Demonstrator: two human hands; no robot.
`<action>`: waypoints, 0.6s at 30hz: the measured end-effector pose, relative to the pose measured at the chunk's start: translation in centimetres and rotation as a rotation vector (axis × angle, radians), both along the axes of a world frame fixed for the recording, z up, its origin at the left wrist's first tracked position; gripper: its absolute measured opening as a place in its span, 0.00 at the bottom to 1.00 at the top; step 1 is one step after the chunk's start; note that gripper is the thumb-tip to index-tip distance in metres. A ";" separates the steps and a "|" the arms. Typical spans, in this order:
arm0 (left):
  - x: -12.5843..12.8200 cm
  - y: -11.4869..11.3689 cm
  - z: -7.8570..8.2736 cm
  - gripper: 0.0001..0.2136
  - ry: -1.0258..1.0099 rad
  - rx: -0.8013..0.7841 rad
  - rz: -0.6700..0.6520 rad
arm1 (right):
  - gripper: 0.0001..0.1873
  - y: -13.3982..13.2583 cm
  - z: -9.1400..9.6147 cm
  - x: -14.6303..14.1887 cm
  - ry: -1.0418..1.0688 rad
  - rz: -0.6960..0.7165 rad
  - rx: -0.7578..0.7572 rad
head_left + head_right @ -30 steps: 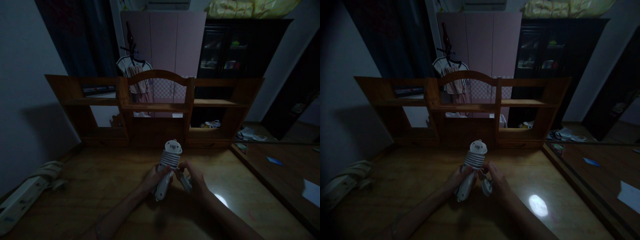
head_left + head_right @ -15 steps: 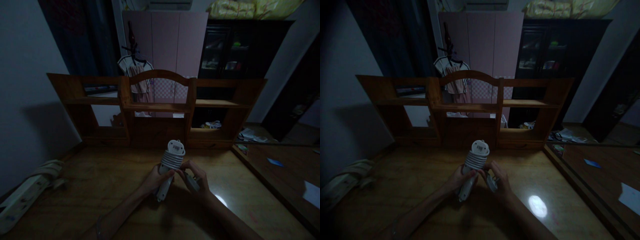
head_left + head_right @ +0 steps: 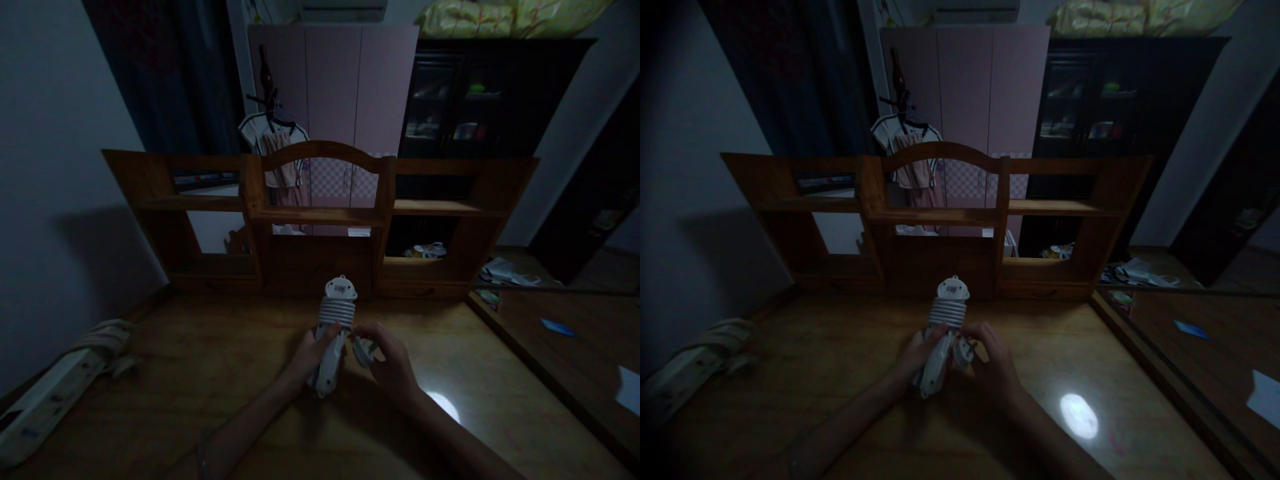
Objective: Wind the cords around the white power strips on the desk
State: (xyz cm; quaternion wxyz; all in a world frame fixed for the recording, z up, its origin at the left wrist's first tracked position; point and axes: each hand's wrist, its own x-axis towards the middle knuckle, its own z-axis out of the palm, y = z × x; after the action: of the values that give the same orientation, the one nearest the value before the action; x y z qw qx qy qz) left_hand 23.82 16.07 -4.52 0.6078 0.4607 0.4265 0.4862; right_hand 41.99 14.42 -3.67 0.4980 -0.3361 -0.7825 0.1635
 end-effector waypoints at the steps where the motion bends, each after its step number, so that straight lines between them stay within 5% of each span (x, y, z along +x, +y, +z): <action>1: 0.0 -0.1 0.1 0.22 -0.004 -0.017 -0.008 | 0.17 0.1 -0.3 0.0 -0.003 -0.023 0.019; 8: 0.3 0.2 -1.7 0.27 0.044 -0.012 -0.100 | 0.09 0.1 -0.4 0.2 -0.142 -0.043 0.191; 18: 0.6 -0.8 -2.1 0.41 -0.145 0.138 -0.386 | 0.23 0.3 -0.4 1.2 -0.140 -0.203 0.301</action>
State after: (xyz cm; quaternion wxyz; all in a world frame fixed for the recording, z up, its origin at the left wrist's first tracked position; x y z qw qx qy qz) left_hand 24.39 15.22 -6.60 0.6859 0.5382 0.2513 0.4204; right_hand 43.19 14.72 -4.05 0.5008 -0.3457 -0.7929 -0.0301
